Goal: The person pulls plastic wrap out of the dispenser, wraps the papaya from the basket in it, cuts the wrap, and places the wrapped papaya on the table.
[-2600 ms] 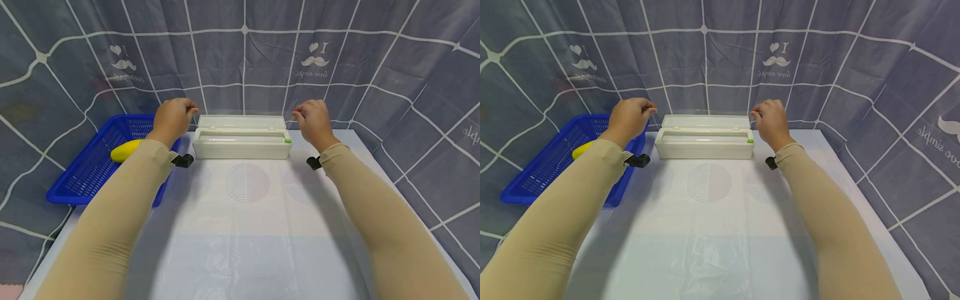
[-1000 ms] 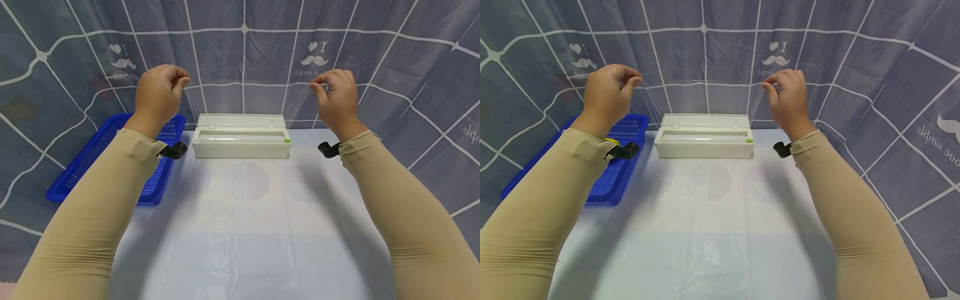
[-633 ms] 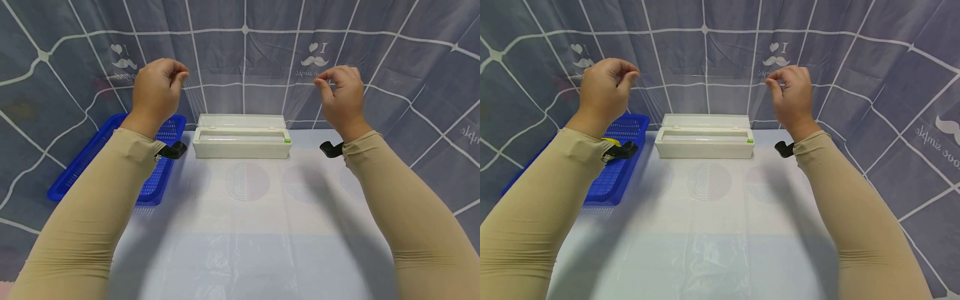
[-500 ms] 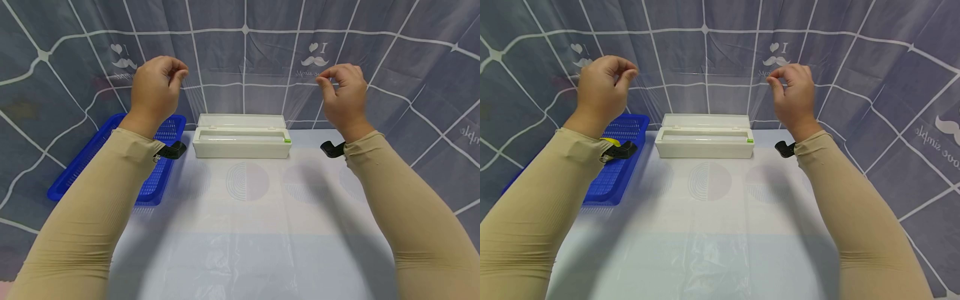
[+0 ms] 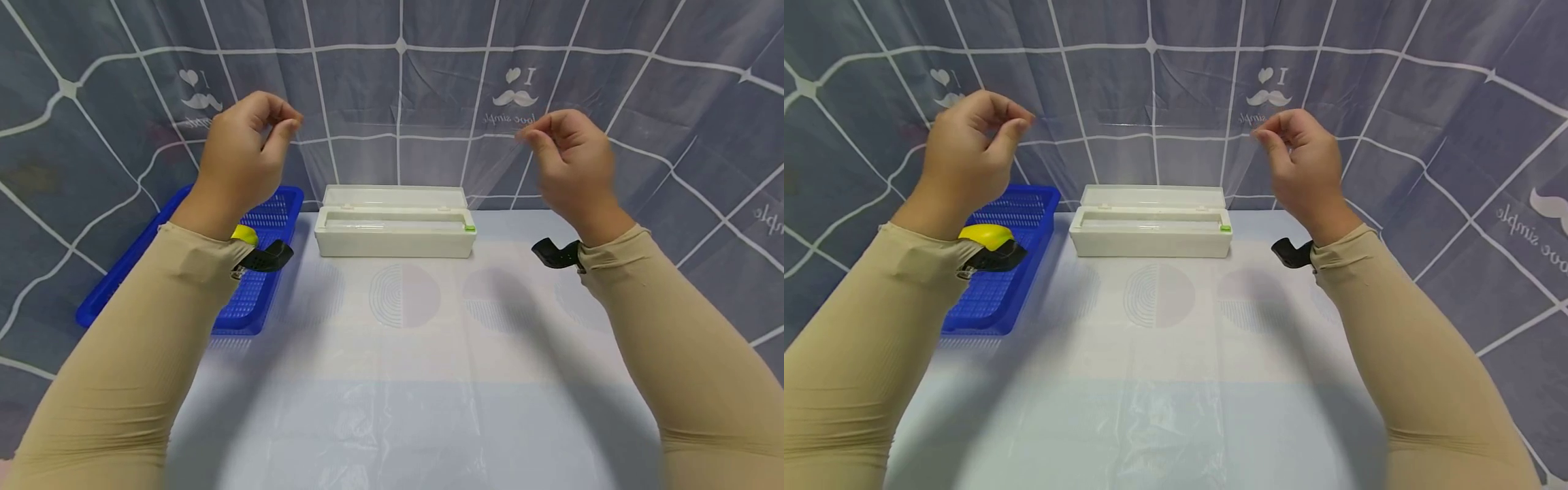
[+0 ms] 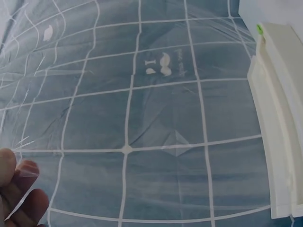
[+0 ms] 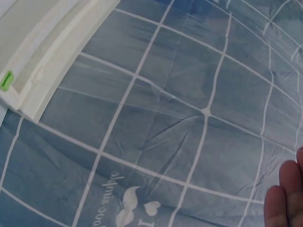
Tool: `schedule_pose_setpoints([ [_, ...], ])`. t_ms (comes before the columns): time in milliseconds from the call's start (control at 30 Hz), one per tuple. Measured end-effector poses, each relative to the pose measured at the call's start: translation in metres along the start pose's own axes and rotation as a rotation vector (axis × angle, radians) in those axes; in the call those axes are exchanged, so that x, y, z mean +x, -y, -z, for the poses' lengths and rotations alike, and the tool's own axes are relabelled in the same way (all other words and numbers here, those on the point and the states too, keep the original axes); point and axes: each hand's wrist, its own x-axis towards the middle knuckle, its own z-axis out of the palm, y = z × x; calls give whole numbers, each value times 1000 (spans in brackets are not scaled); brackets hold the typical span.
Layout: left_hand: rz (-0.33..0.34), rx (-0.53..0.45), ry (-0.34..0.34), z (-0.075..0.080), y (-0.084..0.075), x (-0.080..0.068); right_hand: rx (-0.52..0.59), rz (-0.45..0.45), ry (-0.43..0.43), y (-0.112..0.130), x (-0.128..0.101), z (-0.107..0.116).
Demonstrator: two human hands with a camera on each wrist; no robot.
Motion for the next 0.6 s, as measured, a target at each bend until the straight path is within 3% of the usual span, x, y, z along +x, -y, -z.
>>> schedule_pose_setpoints([
  [267, 60, -121, 118, 12, 0, -15, 35, -60, 125, 6, -15, 16],
  [433, 60, -184, 194, 18, 1, -28, 95, -120, 238, 8, -24, 28],
  [600, 12, -262, 284, 21, 5, -41, 265, -145, 366, 5, -33, 38],
])
